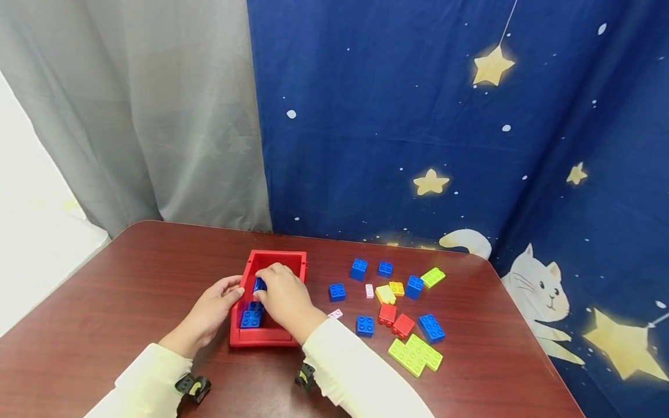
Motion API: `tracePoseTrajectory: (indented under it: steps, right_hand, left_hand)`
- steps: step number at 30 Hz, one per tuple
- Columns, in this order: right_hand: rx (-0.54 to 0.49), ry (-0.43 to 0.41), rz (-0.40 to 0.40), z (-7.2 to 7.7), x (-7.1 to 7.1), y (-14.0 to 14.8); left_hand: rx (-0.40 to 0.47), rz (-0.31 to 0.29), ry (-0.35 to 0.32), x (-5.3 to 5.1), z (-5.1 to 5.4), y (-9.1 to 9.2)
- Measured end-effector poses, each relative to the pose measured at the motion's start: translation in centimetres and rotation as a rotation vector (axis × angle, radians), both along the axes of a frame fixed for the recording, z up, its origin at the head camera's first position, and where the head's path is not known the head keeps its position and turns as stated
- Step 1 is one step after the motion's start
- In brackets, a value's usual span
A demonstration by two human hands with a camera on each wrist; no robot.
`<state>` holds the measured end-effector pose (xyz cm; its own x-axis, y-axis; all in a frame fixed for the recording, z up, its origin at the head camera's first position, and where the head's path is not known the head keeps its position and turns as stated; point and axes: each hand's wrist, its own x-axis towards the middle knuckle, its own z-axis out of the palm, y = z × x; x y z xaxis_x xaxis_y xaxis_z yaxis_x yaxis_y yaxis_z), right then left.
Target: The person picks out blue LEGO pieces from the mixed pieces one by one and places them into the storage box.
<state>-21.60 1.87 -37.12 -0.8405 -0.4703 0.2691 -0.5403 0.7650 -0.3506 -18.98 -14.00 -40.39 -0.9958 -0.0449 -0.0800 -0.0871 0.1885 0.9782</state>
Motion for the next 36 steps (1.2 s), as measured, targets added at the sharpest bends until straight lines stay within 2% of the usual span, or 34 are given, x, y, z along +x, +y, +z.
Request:
tracePoseTrajectory:
  steps: [8,20,36]
  right_hand:
    - [0.035,-0.039,-0.018,0.2,-0.6,-0.7]
    - [0.109,-0.074,-0.022,-0.7,-1.3,-1.5]
    - [0.133,-0.096,-0.054,-1.6,-1.3,-2.5]
  left_hand:
    - [-0.003,-0.002,-0.001,-0.1,0.1,0.0]
    - [0.003,-0.008,0.011,0.1,0.2,0.1]
    - [0.018,-0.002,0.015,0.1,-0.1,0.2]
